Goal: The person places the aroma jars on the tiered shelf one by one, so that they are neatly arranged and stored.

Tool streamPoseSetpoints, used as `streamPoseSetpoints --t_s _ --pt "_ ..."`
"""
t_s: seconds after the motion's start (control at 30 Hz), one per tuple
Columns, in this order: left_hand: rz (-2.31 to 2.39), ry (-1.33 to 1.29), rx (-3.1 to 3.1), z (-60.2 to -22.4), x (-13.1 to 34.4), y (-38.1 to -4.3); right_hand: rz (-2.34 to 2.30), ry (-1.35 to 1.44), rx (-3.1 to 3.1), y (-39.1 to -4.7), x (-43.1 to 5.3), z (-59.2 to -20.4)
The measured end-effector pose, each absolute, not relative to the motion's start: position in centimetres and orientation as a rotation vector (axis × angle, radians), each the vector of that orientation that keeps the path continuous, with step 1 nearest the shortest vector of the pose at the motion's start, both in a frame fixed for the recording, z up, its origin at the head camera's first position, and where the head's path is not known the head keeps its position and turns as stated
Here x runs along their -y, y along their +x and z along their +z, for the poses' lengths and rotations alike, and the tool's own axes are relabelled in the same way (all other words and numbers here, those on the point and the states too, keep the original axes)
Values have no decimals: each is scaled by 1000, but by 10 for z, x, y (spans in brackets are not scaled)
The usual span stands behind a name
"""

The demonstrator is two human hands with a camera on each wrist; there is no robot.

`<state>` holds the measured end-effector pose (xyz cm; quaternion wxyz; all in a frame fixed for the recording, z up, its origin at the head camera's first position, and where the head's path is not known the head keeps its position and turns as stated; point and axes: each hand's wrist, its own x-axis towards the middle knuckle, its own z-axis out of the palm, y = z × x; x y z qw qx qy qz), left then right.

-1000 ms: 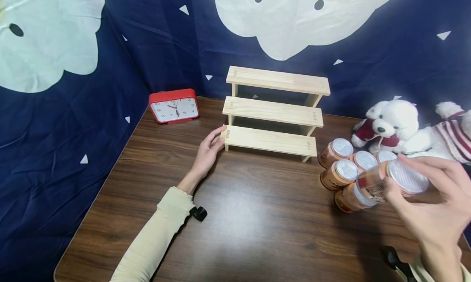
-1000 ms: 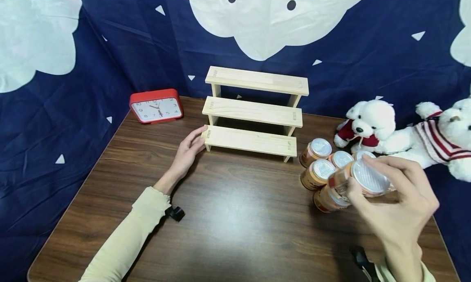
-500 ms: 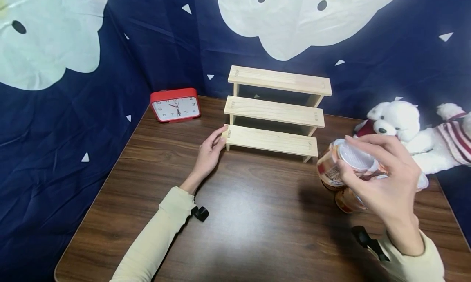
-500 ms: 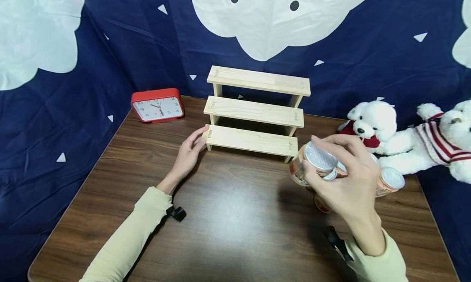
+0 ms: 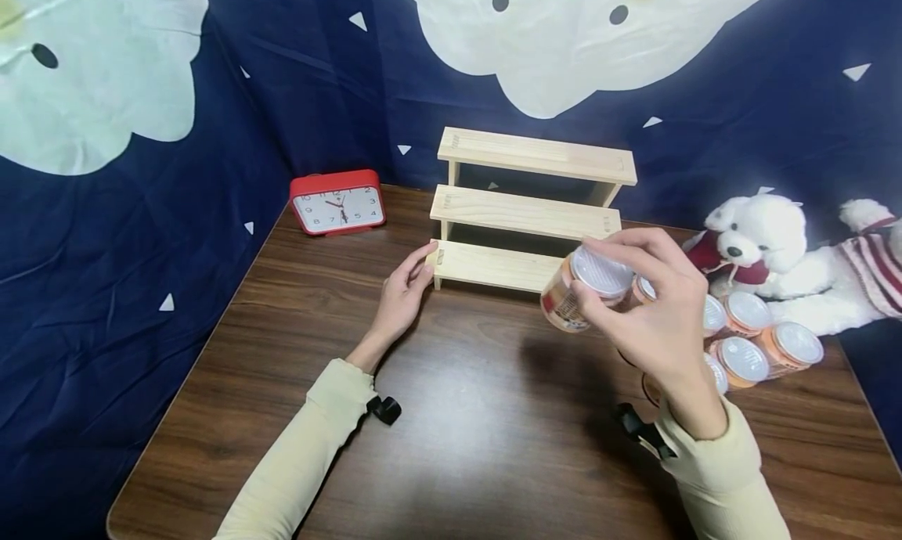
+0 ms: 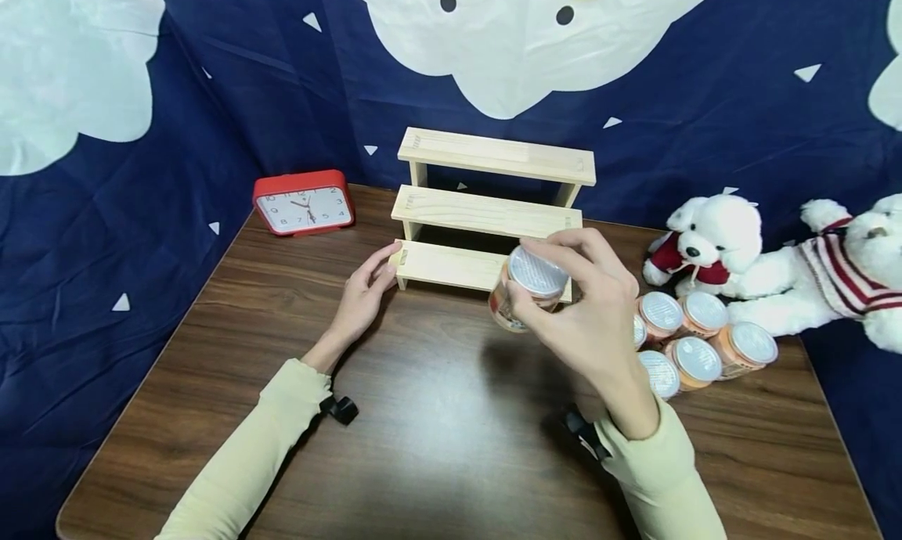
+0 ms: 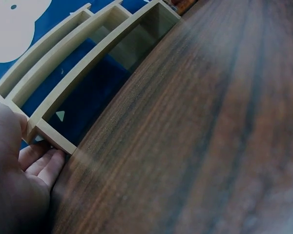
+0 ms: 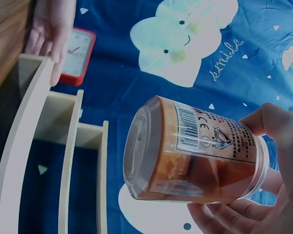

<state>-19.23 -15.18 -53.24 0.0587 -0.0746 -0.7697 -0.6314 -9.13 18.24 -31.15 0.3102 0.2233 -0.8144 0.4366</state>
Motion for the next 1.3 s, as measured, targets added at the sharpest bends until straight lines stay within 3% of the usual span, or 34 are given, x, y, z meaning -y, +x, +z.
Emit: streamPoseSetpoints --t_s 0.7,1.3 --pt "-1927 -201 2334 -529 150 -189 1117 681 2112 -172 -140 -300" --pt "-1975 -219 2332 -541 156 -196 1104 565 2286 -221 -115 -268"
